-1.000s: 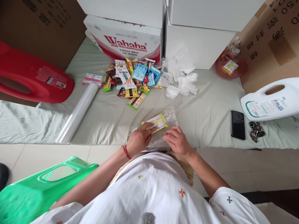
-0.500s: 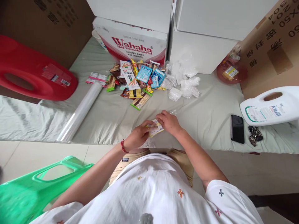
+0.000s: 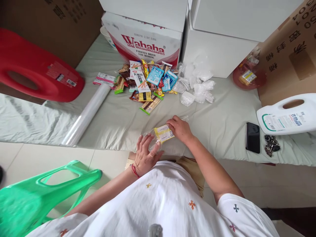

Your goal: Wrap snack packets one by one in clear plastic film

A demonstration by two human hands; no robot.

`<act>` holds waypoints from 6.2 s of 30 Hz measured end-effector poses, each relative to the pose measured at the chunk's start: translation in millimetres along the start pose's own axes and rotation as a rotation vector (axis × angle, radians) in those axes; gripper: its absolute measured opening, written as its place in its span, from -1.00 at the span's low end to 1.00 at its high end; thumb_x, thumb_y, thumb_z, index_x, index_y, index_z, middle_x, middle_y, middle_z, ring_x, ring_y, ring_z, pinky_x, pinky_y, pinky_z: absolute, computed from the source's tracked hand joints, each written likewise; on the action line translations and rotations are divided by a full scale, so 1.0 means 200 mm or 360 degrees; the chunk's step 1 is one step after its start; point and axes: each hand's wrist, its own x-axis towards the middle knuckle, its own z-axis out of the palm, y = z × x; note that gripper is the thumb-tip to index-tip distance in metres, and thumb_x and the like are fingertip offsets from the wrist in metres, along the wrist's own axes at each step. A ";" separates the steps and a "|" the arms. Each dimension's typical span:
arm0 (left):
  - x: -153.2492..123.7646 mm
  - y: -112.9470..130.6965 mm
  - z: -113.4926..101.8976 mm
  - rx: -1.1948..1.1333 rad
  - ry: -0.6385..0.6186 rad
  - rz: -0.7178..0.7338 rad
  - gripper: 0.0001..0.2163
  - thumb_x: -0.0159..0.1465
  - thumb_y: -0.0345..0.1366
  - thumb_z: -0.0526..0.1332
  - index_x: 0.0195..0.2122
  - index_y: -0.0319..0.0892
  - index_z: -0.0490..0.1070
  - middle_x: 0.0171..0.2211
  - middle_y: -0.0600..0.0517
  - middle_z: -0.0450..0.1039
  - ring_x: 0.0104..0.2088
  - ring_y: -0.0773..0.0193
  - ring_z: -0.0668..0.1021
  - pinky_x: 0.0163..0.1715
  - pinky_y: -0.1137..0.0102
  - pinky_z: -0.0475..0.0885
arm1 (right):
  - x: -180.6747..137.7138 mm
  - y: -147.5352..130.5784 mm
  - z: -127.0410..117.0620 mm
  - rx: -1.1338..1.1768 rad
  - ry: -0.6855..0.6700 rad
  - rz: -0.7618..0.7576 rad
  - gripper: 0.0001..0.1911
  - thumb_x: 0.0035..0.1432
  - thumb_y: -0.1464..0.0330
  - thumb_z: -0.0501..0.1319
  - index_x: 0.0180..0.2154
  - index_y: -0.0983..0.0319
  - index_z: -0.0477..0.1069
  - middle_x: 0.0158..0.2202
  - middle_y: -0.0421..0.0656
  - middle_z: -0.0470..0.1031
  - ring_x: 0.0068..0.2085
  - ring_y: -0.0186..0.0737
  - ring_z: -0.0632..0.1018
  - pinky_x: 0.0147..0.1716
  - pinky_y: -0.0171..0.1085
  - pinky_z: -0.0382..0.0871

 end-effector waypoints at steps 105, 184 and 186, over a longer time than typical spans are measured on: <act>0.18 -0.19 -0.05 0.0134 -0.0479 -0.0884 -0.85 0.30 -0.25 0.21 -0.25 -0.18 0.54 0.29 -0.27 0.32 0.32 -0.26 0.32 0.21 -0.11 0.33 | -0.30 -0.32 0.14 -0.0309 -0.0018 -0.0026 -0.17 0.47 0.01 -0.05 0.52 0.30 -0.24 0.44 0.12 0.20 0.04 0.10 0.42 0.00 -0.01 0.27; 0.39 -0.36 0.07 -0.0633 -0.1110 0.0158 -0.25 0.22 -0.28 0.29 0.45 -0.01 0.15 0.45 -0.19 0.14 0.33 -0.08 0.38 0.34 0.04 0.14 | -0.46 -0.06 0.13 -0.0411 0.0210 -0.0201 -0.47 0.43 0.38 0.09 0.38 0.05 0.28 0.32 -0.12 0.43 0.02 0.01 0.43 0.03 0.04 0.30; 0.40 -0.37 0.08 -0.0597 -0.1074 0.0122 -0.31 0.23 -0.21 0.32 0.41 0.00 0.24 0.34 -0.20 0.32 0.25 -0.10 0.44 0.28 0.04 0.20 | -0.43 -0.05 0.10 -0.0352 0.0123 -0.0244 -0.44 0.43 0.35 0.10 0.40 0.09 0.23 0.31 -0.02 0.41 0.04 0.03 0.42 0.05 0.05 0.32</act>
